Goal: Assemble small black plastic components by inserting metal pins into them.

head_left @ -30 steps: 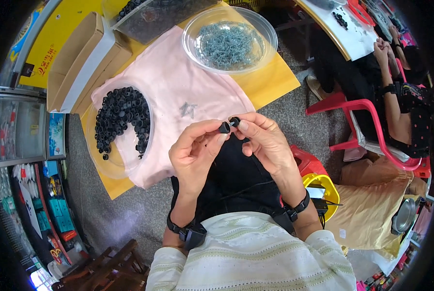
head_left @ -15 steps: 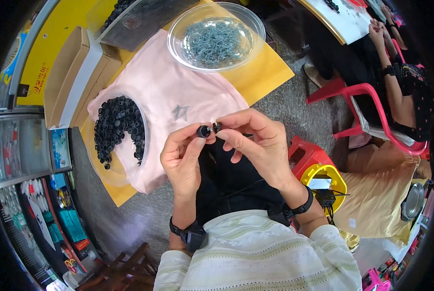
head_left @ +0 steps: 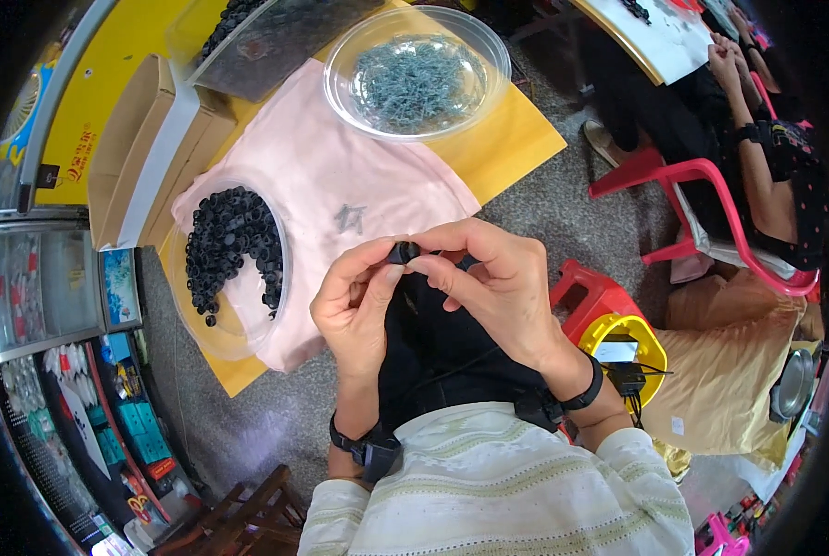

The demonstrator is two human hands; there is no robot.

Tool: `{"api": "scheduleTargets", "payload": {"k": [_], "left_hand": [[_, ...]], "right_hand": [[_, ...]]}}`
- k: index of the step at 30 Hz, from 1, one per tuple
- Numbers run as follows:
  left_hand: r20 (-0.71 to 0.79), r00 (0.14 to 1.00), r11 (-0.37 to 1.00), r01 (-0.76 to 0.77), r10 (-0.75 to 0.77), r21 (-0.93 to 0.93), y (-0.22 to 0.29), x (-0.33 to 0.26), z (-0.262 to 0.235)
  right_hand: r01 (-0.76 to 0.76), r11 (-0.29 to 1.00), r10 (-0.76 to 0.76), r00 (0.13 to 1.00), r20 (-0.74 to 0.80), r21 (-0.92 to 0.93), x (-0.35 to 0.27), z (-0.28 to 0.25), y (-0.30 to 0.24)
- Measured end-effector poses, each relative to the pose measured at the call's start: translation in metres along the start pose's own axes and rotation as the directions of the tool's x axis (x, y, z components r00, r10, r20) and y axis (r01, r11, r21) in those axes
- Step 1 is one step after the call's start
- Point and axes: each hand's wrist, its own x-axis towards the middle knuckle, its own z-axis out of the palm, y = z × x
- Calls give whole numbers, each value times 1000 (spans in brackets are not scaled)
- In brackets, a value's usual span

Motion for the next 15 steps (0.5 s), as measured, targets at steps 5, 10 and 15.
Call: {"api": "scheduleTargets", "payload": {"k": [5,10,15], "left_hand": [[22,1000,997,-19,18,70,-1,0,-3],[26,1000,995,-10,7,101,-1,2,-4],[55,998,993,-27,21,117,0,6,-5]], "right_hand": [[-46,999,46,999,12,10,-2,1,1],[180,975,-185,982,-27,-127,-3,2,9],[228,966,-232,972,-25,-122,-3,3,7]]}}
